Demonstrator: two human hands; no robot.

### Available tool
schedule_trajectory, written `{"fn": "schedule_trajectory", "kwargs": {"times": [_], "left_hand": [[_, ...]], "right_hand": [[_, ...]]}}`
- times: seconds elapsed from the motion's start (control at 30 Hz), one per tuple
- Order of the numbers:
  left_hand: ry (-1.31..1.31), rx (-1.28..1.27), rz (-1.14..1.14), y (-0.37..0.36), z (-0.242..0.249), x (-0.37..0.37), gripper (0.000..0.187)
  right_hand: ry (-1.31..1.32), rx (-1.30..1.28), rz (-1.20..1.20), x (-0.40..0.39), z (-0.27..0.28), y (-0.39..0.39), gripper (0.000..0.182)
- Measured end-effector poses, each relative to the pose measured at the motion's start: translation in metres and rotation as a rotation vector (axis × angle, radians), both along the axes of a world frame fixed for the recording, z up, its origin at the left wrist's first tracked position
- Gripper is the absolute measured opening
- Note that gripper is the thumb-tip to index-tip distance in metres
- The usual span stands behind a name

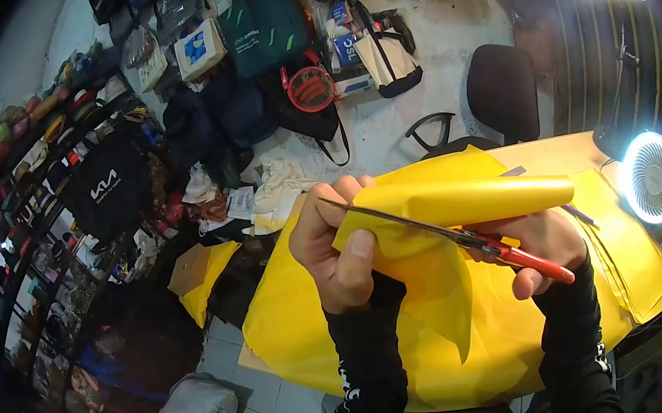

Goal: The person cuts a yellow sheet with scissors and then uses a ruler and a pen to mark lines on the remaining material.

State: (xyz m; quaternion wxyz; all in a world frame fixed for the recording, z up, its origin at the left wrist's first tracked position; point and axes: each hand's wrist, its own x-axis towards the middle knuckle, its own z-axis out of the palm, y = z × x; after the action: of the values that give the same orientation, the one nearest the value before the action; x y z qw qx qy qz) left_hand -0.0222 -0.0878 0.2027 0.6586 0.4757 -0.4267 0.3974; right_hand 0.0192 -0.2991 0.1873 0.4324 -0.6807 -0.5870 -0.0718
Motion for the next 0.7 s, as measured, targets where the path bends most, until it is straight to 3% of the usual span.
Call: {"fn": "schedule_trajectory", "kwargs": {"times": [0.13, 0.23, 0.7], "left_hand": [[0.123, -0.067, 0.141, -0.003, 0.005, -0.004, 0.021], [0.154, -0.048, 0.15, 0.004, 0.007, -0.007, 0.021], [0.059, 0.022, 0.087, 0.004, -0.001, -0.003, 0.021]], "right_hand": [[0.241, -0.142, 0.162, -0.004, 0.004, -0.006, 0.096], [0.145, -0.126, 0.15, 0.005, -0.002, -0.007, 0.096], [0.232, -0.15, -0.005, -0.006, 0.008, 0.0, 0.108]]}}
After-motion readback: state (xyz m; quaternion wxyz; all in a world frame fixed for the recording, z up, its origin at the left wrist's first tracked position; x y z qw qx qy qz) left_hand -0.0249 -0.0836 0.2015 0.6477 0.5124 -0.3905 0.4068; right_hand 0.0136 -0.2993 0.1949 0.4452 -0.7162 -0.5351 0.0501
